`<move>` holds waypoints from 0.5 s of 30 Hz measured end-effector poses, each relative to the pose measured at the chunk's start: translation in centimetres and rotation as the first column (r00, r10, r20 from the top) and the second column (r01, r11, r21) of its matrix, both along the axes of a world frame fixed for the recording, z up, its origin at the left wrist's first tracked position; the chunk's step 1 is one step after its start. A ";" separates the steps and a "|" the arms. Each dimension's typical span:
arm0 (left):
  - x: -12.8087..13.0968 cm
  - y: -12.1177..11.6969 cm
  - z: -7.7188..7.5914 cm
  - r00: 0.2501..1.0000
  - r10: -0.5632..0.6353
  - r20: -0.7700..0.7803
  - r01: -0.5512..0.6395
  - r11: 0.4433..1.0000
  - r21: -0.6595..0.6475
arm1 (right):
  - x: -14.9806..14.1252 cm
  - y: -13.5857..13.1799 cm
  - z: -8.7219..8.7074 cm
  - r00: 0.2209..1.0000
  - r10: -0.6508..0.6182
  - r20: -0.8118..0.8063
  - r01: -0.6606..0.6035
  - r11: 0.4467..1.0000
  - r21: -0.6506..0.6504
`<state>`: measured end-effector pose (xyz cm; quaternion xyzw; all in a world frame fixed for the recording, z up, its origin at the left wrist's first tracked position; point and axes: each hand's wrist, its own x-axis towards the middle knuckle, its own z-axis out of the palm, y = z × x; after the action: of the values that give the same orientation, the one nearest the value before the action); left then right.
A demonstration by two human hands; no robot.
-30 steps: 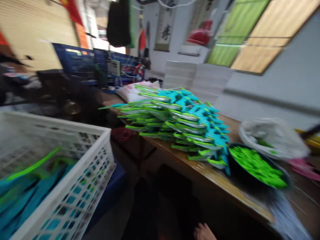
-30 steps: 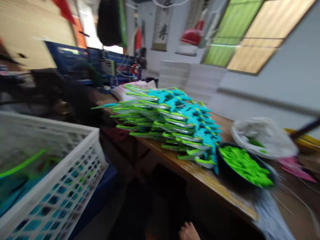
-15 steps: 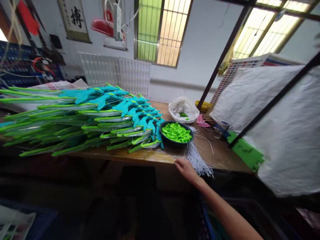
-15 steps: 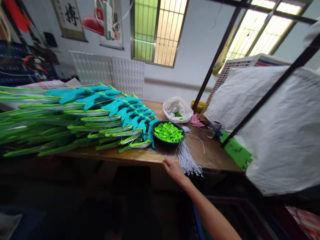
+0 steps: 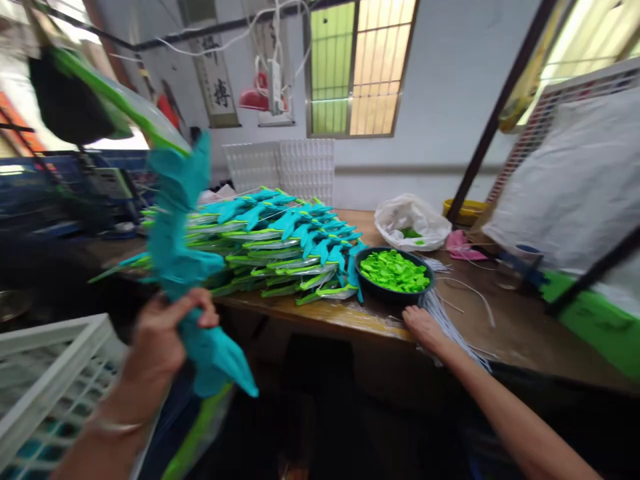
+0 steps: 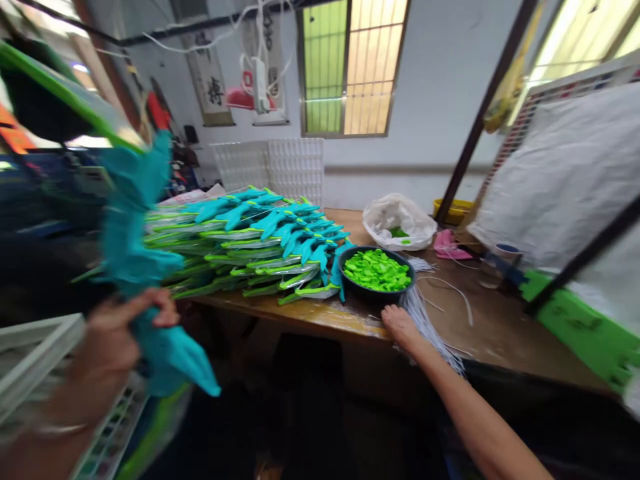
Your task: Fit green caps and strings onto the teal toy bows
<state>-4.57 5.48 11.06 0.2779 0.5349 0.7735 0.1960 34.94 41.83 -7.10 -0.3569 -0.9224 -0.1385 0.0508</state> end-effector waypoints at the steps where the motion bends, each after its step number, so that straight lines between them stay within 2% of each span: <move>1: 0.6 -0.2 -1.3 0.999 -0.033 0.032 0.032 0.999 0.004 | -0.2 0.0 -0.1 1.000 0.013 -0.010 -0.013 1.000 0.021; 3: 2.0 0.0 -4.4 0.991 -0.088 0.098 0.088 0.996 0.007 | -0.8 -0.2 -0.4 0.998 0.048 -0.033 -0.046 0.997 0.059; 5: 3.1 0.6 -7.2 0.983 -0.095 0.155 0.095 0.995 0.008 | -1.6 -0.6 -0.6 0.993 0.097 -0.059 -0.092 0.992 0.083; 7: 3.6 0.8 -9.2 0.975 -0.088 0.202 0.087 0.996 0.016 | -2.3 -1.1 -0.7 0.986 0.141 -0.084 -0.134 0.987 0.087; 9: 3.5 0.2 -10.2 0.969 -0.087 0.232 0.086 0.996 0.014 | -2.6 -1.6 -0.4 0.982 0.158 -0.103 -0.151 0.986 0.073; 11: 3.1 -1.0 -10.4 0.964 -0.093 0.248 0.094 0.996 0.008 | -2.6 -1.7 0.3 0.983 0.142 -0.120 -0.137 0.989 0.050; 15: 2.3 -3.1 -10.4 0.963 -0.109 0.246 0.115 0.993 -0.010 | -3.5 -0.4 3.1 0.983 0.017 -0.183 -0.010 0.999 0.038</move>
<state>-2.27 2.35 0.69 0.2074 0.4992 0.7832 0.3072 31.49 41.39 -3.97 -0.3608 -0.9135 -0.1219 0.1429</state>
